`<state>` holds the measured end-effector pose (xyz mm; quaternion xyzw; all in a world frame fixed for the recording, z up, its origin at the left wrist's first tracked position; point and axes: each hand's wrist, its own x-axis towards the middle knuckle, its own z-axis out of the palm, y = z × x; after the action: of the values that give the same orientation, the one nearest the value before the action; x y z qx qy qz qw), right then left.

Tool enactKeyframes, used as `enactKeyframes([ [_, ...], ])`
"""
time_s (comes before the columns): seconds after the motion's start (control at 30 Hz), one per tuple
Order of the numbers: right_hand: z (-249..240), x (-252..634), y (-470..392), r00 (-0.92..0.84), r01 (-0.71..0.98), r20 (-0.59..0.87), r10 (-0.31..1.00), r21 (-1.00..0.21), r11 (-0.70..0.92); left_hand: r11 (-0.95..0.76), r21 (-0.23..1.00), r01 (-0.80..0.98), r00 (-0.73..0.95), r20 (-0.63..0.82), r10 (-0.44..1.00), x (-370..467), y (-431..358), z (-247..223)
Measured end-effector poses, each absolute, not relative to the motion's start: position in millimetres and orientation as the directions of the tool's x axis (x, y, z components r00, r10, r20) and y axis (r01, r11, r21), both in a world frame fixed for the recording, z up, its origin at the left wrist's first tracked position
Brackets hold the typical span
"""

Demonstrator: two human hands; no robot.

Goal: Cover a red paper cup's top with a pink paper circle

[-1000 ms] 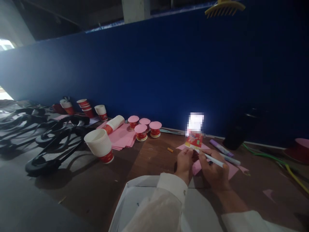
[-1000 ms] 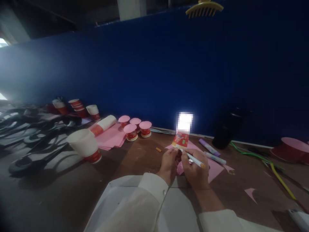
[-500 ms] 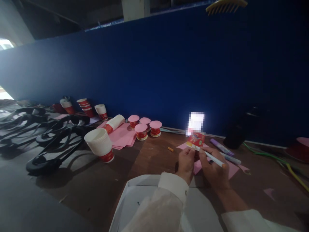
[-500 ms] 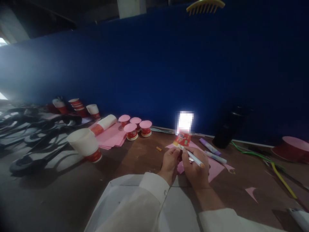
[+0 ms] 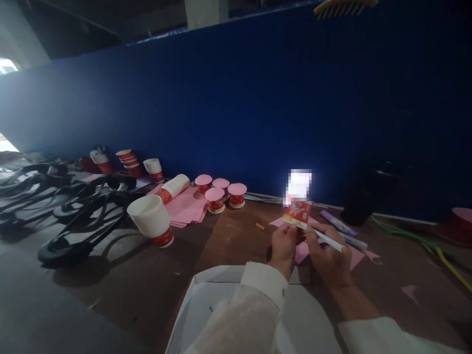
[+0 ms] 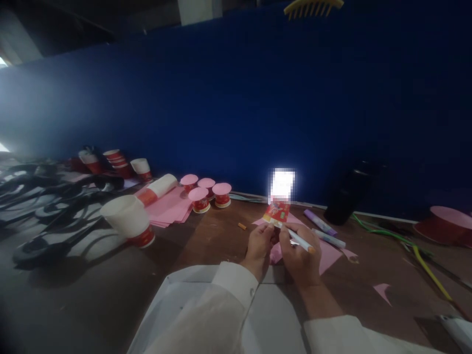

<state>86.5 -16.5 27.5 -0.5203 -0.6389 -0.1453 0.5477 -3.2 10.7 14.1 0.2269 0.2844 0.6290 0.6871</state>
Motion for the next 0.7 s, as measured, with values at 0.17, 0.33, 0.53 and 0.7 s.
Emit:
enactKeyframes([
  [0.17, 26.4, 85.3, -16.3, 0.142, 0.826, 0.858, 0.494, -0.378, 0.419, 0.11, 0.683, -0.722, 0.064, -0.093, 0.994, -3.1, 8.2, 16.3],
  [0.33, 26.9, 85.1, -17.2, 0.102, 0.818, 0.854, 0.51, -0.364, 0.445, 0.125, 0.711, -0.692, 0.059, -0.117, 0.991, -3.3, 8.0, 19.8],
  [0.53, 27.9, 84.3, -17.6, 0.103, 0.819, 0.852, 0.514, -0.366, 0.442, 0.127, 0.721, -0.681, 0.064, -0.114, 0.991, -3.8, 6.3, 22.1],
  [0.7, 25.6, 84.1, -15.7, 0.123, 0.823, 0.858, 0.499, -0.37, 0.432, 0.103, 0.745, -0.66, 0.05, -0.093, 0.994, -1.9, 7.2, 17.3],
])
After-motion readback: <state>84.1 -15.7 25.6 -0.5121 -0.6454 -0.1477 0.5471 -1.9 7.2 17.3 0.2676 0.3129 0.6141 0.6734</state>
